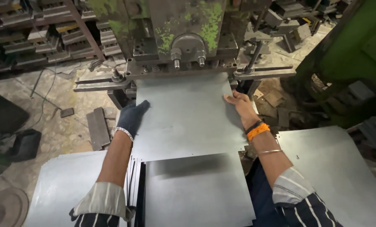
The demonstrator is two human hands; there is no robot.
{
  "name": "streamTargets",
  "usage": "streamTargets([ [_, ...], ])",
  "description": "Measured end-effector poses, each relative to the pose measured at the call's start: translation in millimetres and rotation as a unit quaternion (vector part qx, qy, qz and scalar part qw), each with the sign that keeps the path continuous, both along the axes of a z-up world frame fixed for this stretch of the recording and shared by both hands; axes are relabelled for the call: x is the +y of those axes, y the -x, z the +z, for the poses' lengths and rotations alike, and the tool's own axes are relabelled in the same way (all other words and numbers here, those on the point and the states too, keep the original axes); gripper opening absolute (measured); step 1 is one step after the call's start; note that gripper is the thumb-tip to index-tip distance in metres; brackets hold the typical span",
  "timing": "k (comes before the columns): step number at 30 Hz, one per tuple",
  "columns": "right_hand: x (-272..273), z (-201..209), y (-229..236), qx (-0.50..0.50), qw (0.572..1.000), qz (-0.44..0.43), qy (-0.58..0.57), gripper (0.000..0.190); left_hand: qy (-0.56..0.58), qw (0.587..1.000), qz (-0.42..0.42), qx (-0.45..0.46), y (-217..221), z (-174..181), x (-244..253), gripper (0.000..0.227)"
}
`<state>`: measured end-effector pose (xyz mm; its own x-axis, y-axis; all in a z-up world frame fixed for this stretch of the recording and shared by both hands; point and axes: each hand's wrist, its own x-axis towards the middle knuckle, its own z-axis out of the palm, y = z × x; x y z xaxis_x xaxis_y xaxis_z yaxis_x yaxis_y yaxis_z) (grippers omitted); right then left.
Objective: Positioning metal sheets into a stamping machine and stacking the finished parts.
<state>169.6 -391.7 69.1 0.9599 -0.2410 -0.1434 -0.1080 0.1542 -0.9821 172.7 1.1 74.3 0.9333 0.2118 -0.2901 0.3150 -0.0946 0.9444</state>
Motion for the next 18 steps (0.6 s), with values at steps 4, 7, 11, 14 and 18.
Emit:
streamTargets([
  [4,-14.8,-12.8,-8.2,-0.012,1.000,0.004,0.002,0.015,0.034,0.999,0.025,-0.002,-7.2,-9.6,2.0,0.049],
  [7,-3.4,2.8,1.0,-0.008,1.000,0.003,-0.003,0.017,0.039,0.999,0.033,0.004,0.8,-4.8,-3.8,0.048],
  [11,-9.7,-11.3,-7.2,-0.005,1.000,0.004,-0.009,0.016,0.027,0.999,0.020,0.011,-2.6,-9.7,-1.2,0.050],
  [14,-10.9,-10.4,-7.1,-0.008,1.000,0.001,-0.008,0.014,0.003,1.000,0.018,0.016,0.9,-2.2,-3.4,0.052],
  [18,-11.2,-7.5,-5.8,-0.008,1.000,0.003,0.010,0.014,-0.035,0.999,0.008,0.017,11.2,13.6,-8.1,0.056],
])
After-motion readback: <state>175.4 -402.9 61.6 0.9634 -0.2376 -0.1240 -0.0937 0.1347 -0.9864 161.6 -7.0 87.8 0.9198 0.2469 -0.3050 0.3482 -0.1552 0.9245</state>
